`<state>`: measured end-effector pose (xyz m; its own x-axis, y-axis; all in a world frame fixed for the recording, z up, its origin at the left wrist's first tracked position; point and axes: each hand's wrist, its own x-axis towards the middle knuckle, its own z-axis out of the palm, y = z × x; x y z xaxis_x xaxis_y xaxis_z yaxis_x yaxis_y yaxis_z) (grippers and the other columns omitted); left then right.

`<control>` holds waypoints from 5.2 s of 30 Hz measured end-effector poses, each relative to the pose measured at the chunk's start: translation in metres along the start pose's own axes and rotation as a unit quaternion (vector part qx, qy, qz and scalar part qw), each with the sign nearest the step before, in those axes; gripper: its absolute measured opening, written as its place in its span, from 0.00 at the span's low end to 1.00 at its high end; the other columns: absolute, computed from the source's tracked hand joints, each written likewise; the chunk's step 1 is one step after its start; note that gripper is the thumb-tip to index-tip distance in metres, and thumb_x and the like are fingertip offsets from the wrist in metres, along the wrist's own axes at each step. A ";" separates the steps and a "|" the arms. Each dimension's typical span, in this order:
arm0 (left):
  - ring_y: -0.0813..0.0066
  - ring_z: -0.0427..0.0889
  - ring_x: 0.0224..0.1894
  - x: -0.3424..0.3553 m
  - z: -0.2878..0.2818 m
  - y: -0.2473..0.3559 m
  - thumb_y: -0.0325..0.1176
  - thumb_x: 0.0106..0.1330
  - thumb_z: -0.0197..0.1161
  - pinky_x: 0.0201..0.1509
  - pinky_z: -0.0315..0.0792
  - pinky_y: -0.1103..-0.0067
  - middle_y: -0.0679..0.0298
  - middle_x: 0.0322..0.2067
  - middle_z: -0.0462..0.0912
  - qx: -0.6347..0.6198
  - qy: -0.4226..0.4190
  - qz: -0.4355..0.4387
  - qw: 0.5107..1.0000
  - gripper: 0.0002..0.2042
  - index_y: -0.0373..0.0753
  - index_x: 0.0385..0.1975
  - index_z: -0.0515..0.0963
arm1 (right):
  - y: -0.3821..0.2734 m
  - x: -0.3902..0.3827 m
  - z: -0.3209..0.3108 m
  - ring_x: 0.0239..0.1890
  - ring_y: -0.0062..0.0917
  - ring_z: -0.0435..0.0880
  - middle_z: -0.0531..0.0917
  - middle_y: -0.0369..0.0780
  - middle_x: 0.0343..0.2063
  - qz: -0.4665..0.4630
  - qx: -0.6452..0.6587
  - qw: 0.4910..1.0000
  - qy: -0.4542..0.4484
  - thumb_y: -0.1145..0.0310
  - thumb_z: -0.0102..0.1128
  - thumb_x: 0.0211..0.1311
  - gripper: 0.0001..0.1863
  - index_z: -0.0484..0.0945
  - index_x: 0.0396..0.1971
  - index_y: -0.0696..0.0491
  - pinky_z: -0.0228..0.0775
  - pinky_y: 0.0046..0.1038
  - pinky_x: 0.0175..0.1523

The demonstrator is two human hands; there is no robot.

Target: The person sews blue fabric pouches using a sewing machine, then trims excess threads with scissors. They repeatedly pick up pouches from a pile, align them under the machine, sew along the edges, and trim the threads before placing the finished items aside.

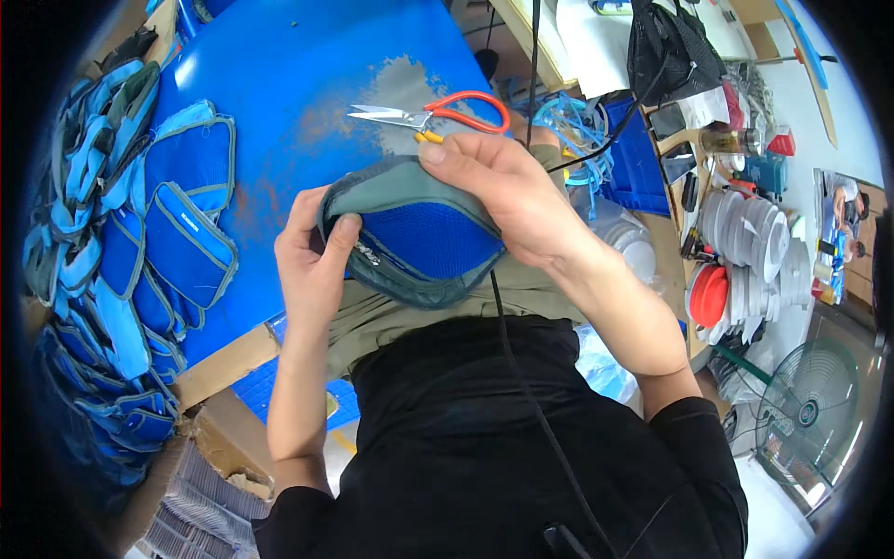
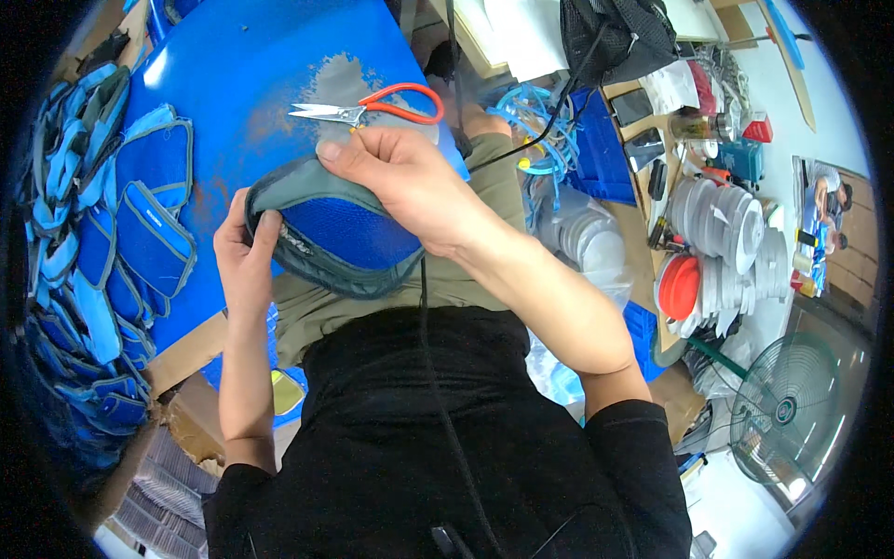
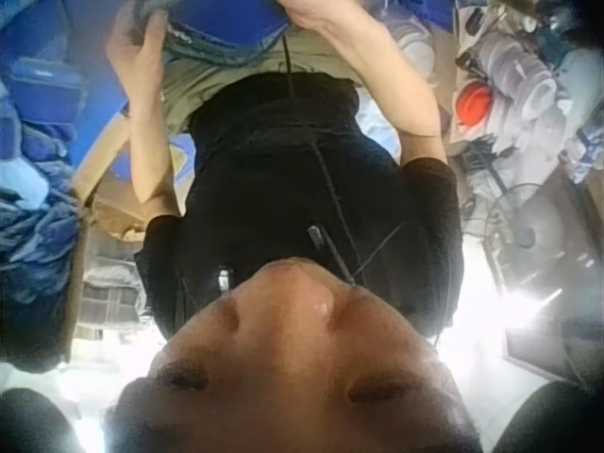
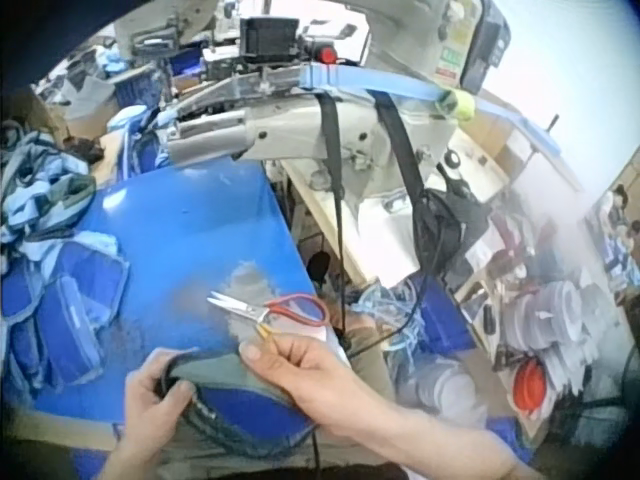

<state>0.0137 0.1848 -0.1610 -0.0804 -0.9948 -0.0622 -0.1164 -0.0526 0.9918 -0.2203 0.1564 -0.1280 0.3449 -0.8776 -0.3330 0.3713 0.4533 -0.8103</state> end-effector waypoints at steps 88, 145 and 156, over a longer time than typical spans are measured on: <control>0.47 0.74 0.67 -0.033 -0.044 0.090 0.60 0.72 0.53 0.70 0.69 0.49 0.51 0.68 0.72 -0.615 -0.054 -0.128 0.776 0.37 0.36 0.70 0.67 | -0.049 -0.009 0.022 0.34 0.36 0.82 0.80 0.42 0.33 -0.618 -0.451 0.634 0.109 0.87 0.60 0.38 0.13 0.70 0.23 0.54 0.76 0.31 0.39; 0.58 0.77 0.62 0.053 -0.086 0.136 0.27 0.62 0.65 0.66 0.72 0.62 0.52 0.60 0.75 -0.313 0.146 0.069 0.936 0.33 0.31 0.68 0.64 | -0.204 0.079 -0.022 0.29 0.12 0.78 0.86 0.33 0.29 -0.448 -0.356 0.738 0.357 0.69 0.65 0.71 0.08 0.82 0.45 0.55 0.69 0.18 0.34; 0.51 0.75 0.66 0.055 -0.070 0.131 0.23 0.63 0.61 0.69 0.71 0.56 0.48 0.65 0.72 -0.284 0.152 0.091 0.942 0.34 0.32 0.72 0.60 | -0.110 0.065 0.099 0.29 0.14 0.79 0.84 0.34 0.36 -0.424 -0.398 0.809 0.086 0.74 0.67 0.65 0.09 0.84 0.43 0.60 0.72 0.21 0.32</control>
<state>0.0632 0.1168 -0.0264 0.2495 -0.9663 0.0633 0.4273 0.1686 0.8883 -0.1533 0.0650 -0.0129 0.1070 -0.8604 0.4982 -0.2858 -0.5065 -0.8135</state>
